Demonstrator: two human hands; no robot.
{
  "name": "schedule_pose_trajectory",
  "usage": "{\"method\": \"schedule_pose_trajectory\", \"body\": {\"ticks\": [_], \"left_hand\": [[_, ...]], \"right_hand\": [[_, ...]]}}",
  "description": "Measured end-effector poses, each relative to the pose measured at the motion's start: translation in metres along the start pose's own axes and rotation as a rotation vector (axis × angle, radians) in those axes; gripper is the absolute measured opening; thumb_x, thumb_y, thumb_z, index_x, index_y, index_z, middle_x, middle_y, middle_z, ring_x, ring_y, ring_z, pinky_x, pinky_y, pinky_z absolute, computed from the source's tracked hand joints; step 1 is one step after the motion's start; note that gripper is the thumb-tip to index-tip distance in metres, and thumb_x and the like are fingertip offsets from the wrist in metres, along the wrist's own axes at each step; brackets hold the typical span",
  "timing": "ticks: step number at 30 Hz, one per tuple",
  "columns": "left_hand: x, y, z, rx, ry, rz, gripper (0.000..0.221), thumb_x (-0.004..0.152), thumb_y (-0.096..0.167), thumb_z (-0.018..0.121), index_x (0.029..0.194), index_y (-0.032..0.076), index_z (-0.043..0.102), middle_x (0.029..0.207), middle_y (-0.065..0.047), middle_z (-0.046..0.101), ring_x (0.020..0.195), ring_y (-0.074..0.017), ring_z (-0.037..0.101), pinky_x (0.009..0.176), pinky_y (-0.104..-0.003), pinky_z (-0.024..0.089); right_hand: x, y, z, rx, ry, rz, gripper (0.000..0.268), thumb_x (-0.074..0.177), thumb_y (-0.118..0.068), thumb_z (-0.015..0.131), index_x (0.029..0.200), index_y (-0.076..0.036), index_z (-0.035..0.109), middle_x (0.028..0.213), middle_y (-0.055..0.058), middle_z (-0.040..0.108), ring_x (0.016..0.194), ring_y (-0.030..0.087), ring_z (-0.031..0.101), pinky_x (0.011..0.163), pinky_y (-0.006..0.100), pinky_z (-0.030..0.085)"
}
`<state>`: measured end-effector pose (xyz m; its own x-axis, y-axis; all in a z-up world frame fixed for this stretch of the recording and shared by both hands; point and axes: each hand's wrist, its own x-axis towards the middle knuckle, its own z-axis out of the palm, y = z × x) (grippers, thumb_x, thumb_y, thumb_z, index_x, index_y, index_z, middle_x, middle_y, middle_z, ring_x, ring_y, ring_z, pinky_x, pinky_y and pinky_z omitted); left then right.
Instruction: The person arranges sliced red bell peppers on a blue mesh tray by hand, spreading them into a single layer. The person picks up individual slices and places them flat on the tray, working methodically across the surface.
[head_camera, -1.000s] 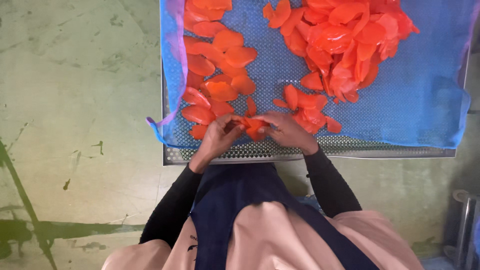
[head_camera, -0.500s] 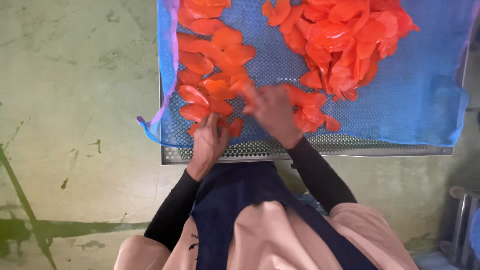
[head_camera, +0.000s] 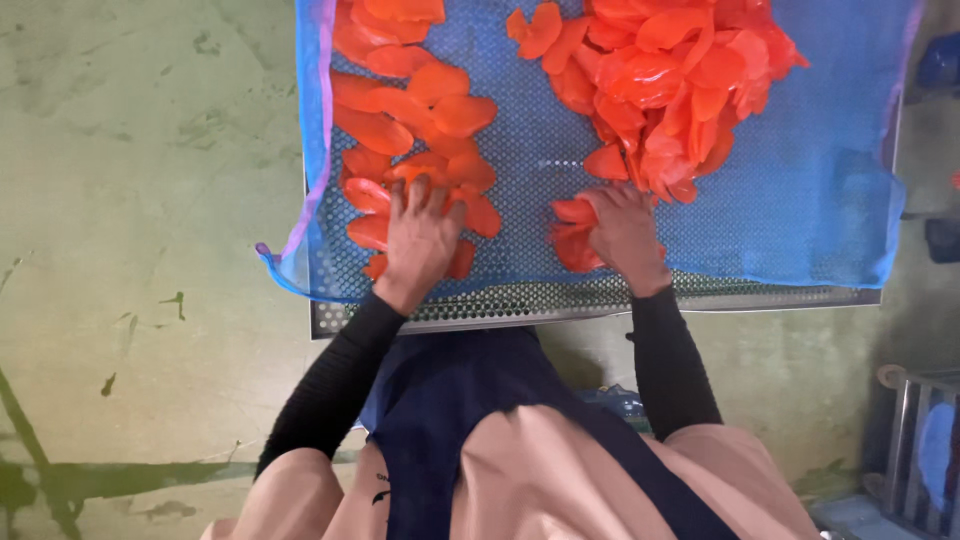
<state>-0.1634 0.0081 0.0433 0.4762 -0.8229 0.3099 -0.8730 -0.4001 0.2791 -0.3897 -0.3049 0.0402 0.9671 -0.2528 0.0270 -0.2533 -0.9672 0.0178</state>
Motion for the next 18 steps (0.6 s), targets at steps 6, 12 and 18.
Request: {"method": "schedule_pose_trajectory", "body": {"ticks": [6,12,18], "left_hand": [[0.028,0.000,0.008,-0.590,0.060,-0.065,0.013,0.110,0.034,0.078,0.114,0.022,0.078,0.096,-0.007,0.069,0.099,-0.0388,0.076,0.088,-0.050,0.061],[0.028,-0.004,0.064,-0.289,-0.206,-0.279,0.028,0.099,0.047,0.083,0.114,0.024,0.079,0.085,-0.011,0.077,0.076,-0.0415,0.084,0.063,-0.057,0.068],[0.031,0.027,-0.032,0.012,0.022,-0.247,0.040,0.102,0.041,0.083,0.134,0.018,0.079,0.131,-0.022,0.063,0.109,-0.0454,0.076,0.081,-0.052,0.065]], "right_hand": [[0.003,-0.067,-0.098,0.517,0.125,0.257,0.043,0.120,-0.042,0.069,0.145,-0.007,0.071,0.109,0.030,0.080,0.103,0.056,0.077,0.088,0.066,0.058],[0.001,-0.060,-0.076,0.790,-0.081,0.394,0.054,0.123,-0.052,0.053,0.149,-0.007,0.070,0.125,0.033,0.079,0.126,0.057,0.071,0.106,0.067,0.055],[-0.019,-0.064,-0.017,1.234,-0.021,0.402,0.054,0.120,-0.041,0.064,0.156,-0.001,0.070,0.136,0.024,0.079,0.123,0.027,0.073,0.101,0.050,0.061]]}}
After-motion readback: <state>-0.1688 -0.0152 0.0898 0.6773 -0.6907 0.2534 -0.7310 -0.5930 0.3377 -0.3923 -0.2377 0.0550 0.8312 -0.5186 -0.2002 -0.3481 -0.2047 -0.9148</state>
